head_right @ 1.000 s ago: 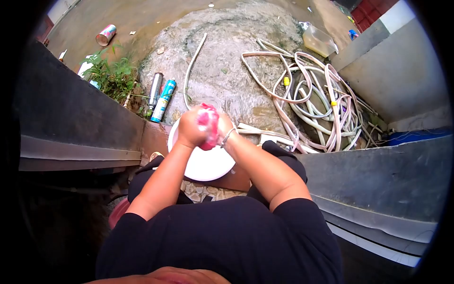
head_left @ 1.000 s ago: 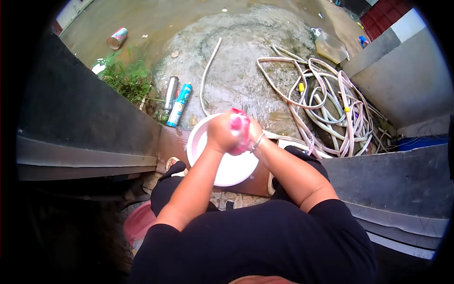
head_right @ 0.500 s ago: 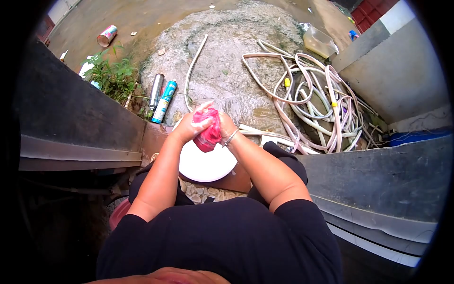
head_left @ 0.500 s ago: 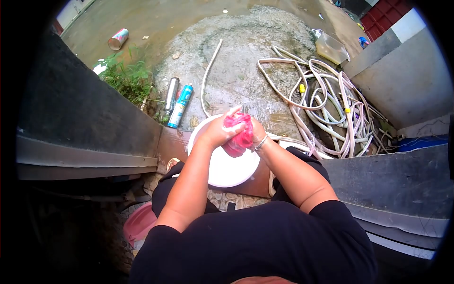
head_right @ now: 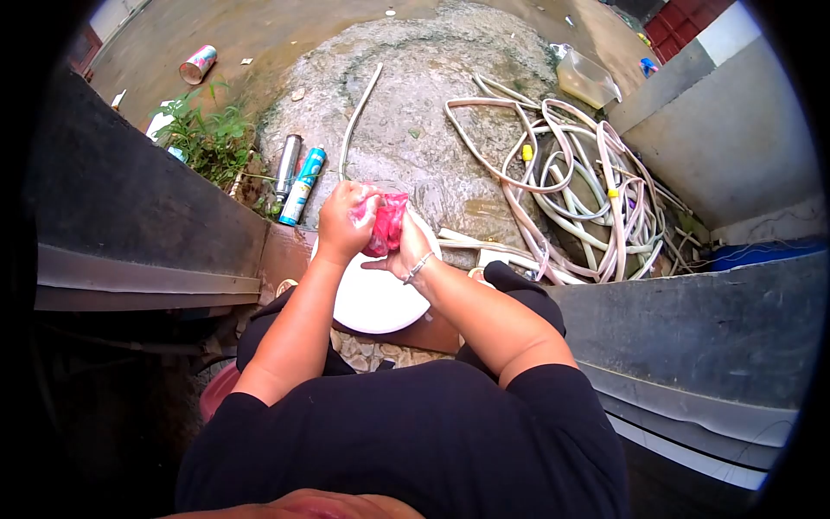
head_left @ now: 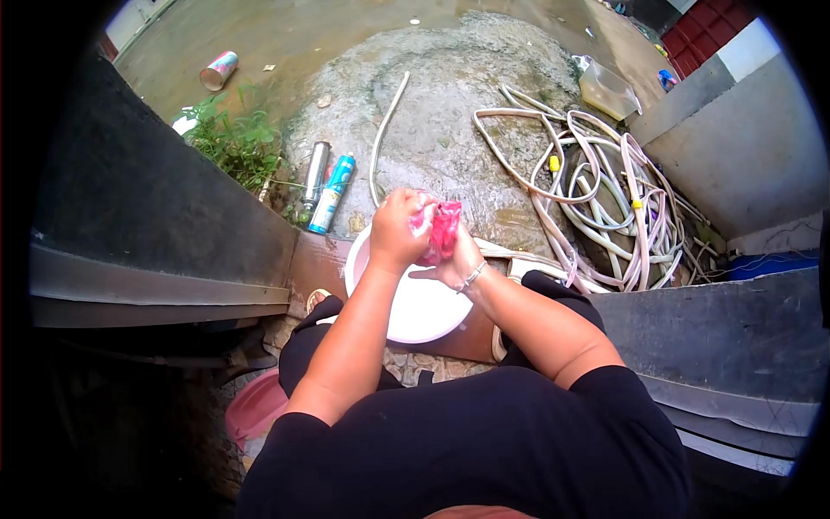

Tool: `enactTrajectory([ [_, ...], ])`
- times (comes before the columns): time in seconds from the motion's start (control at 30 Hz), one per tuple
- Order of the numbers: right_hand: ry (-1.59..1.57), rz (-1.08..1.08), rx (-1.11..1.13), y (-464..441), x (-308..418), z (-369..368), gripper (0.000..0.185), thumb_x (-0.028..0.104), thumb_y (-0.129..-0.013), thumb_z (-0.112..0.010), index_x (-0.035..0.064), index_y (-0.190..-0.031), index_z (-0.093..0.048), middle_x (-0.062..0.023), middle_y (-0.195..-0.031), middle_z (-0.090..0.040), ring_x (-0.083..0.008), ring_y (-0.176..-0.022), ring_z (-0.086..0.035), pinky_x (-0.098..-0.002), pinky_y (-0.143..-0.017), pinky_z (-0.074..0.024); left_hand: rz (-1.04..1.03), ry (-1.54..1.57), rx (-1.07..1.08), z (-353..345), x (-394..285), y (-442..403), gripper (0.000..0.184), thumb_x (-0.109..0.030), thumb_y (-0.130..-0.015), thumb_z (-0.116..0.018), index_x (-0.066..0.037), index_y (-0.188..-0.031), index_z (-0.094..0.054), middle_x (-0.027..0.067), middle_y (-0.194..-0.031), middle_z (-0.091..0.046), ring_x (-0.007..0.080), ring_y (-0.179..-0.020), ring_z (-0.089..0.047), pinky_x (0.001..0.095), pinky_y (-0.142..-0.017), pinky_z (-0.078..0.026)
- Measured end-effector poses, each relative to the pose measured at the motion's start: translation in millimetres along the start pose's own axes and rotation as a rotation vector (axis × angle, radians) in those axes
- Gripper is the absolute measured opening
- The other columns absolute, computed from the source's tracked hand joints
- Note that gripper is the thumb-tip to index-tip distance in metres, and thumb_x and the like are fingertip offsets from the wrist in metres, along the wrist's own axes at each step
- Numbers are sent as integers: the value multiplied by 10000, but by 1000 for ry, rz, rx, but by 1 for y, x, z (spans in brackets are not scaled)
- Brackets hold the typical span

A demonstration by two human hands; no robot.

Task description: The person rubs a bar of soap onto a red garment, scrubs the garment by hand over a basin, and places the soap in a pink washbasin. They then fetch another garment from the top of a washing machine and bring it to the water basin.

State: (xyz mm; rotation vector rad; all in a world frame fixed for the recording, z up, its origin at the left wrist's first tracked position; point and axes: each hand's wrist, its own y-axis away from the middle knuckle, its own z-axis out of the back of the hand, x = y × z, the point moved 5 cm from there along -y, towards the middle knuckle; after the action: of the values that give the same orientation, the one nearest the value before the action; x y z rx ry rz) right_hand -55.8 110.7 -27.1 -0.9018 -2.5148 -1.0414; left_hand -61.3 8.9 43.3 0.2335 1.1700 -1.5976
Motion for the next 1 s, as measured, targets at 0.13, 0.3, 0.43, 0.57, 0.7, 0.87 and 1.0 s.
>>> enactTrajectory([
  [0.13,-197,117,141,-23,9,11,383,411,-900,-388,95,-1049,-547,-86,-1011,-600,-208,-904,-597,-368,-742,-509,-261,-35,-16,-3,-41,11,205,-194,-625,-711,-138,-801,-624,74,-850,-543,277,-765,-540,387,-678,-448],
  [0.3,-109,131,98,-33,3,24,334,367,-895,-415,87,-1009,-557,-80,-969,-607,-200,-858,-604,-346,-719,-510,-207,-116,-62,-6,-41,22,420,-338,-545,-767,-119,-844,-568,119,-894,-519,309,-785,-534,417,-693,-442],
  [0.43,-112,132,96,-49,-6,38,296,332,-890,-437,81,-978,-566,-76,-936,-612,-193,-820,-610,-328,-701,-510,-98,-84,-78,-11,-30,18,342,-250,-573,-742,-89,-788,-529,116,-809,-523,310,-714,-542,387,-626,-458],
  [0.57,95,199,24,-32,5,34,277,288,-895,-419,72,-1007,-552,-86,-963,-598,-183,-865,-598,-308,-737,-493,-88,-43,-51,-13,-22,14,261,-188,-603,-694,-60,-764,-534,121,-741,-531,309,-679,-548,378,-606,-463],
  [0.7,137,333,100,-31,11,28,180,203,-874,-457,83,-950,-567,-47,-879,-603,-140,-776,-599,-280,-668,-495,-29,-39,4,-11,-20,12,275,-164,-612,-673,-28,-831,-578,150,-811,-572,331,-723,-578,371,-653,-486],
  [0.87,705,571,-33,-22,21,24,208,199,-852,-511,53,-983,-581,-48,-895,-614,-123,-800,-586,-270,-688,-480,62,-10,36,-13,-7,17,296,-152,-633,-652,-6,-883,-590,180,-854,-596,349,-768,-592,368,-701,-491],
  [1.0,669,592,-74,-27,23,30,236,222,-827,-556,40,-969,-606,-66,-913,-628,-115,-818,-574,-274,-704,-468,124,23,44,-16,-1,17,296,-143,-655,-633,12,-904,-592,197,-876,-609,357,-802,-594,362,-721,-488],
])
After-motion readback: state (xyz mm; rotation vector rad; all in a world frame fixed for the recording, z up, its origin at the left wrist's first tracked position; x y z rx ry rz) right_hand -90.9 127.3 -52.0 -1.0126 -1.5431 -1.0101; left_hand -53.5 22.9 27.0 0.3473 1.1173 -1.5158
